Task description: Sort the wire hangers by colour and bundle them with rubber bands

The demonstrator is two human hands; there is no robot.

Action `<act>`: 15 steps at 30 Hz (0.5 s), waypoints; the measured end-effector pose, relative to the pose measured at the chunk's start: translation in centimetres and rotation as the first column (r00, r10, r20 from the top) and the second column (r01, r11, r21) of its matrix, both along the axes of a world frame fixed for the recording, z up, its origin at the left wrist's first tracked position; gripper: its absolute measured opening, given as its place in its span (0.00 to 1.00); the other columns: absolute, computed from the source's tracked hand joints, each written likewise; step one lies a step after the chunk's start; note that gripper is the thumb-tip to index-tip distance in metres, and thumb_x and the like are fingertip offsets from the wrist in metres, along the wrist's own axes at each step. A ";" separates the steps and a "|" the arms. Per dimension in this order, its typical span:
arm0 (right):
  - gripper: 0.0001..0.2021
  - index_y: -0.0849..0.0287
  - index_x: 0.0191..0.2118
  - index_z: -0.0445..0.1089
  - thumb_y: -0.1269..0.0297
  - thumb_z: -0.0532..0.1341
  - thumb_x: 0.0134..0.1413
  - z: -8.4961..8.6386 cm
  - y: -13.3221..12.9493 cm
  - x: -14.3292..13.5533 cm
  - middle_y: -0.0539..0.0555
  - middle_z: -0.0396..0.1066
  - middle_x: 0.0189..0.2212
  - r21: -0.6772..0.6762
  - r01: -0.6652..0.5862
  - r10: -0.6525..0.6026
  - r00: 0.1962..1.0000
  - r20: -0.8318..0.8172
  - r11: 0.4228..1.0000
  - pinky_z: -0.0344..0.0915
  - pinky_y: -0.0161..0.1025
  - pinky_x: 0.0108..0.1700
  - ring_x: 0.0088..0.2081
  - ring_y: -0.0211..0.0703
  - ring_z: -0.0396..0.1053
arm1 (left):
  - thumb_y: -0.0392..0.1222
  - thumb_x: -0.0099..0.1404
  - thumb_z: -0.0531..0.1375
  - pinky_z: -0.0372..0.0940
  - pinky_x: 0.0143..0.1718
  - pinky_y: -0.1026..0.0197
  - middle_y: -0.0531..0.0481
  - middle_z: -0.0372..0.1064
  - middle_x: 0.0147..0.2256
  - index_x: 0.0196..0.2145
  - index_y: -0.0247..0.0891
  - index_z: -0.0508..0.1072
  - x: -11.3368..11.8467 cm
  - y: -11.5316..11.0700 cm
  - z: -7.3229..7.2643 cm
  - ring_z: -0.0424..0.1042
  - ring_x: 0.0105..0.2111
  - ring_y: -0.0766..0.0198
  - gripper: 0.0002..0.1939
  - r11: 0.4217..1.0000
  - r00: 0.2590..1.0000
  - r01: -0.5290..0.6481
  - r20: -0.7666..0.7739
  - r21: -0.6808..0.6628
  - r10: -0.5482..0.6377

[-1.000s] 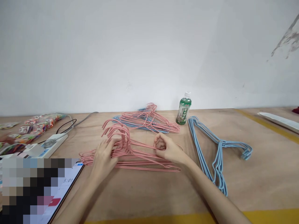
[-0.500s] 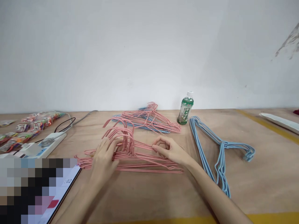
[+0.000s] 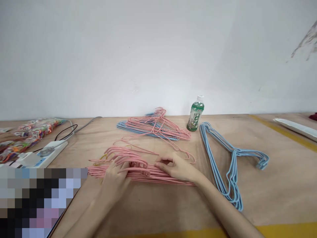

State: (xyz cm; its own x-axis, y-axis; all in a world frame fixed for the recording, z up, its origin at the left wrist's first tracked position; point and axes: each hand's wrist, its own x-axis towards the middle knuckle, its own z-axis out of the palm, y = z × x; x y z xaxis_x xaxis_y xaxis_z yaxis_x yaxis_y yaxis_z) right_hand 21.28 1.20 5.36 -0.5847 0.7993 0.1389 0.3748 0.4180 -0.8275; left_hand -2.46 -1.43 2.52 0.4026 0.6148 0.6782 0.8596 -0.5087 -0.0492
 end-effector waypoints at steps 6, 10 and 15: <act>0.14 0.58 0.38 0.71 0.54 0.55 0.60 -2.1 3.3 3.7 0.53 0.74 0.33 0.285 0.371 -0.408 0.909 0.082 0.884 0.62 0.36 0.34 0.32 0.41 0.69 | 0.27 0.44 0.51 0.67 0.39 0.57 0.41 0.74 0.39 0.38 0.35 0.70 0.1 -0.1 0.2 0.73 0.40 0.54 0.22 0.994 1.000 0.021 -0.010 0.110 -0.019; 0.13 0.58 0.37 0.68 0.52 0.58 0.56 -5.2 5.6 6.0 0.54 0.72 0.32 0.443 0.367 -0.525 0.791 0.313 0.818 0.60 0.37 0.32 0.31 0.43 0.68 | 0.30 0.41 0.52 0.66 0.31 0.59 0.46 0.75 0.32 0.35 0.38 0.71 -0.2 -0.2 0.4 0.74 0.32 0.55 0.21 0.999 0.999 -0.038 -0.001 0.031 0.038; 0.10 0.58 0.31 0.65 0.61 0.52 0.61 -6.5 5.7 5.5 0.58 0.71 0.31 0.477 0.339 -0.524 0.783 0.335 0.811 0.57 0.38 0.34 0.33 0.46 0.68 | 0.31 0.42 0.54 0.66 0.31 0.59 0.48 0.76 0.34 0.34 0.41 0.71 -0.4 -0.3 0.4 0.74 0.34 0.54 0.19 0.969 0.991 -0.131 -0.016 -0.208 0.130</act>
State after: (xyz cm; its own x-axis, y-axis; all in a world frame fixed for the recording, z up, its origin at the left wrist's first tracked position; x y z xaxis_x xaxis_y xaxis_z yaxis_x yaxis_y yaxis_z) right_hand 26.74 6.93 -1.18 -0.2596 0.9185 0.2982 0.8664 0.3579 -0.3482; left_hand -2.84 -1.69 2.90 0.3108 0.7898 0.5287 0.9192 -0.3913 0.0441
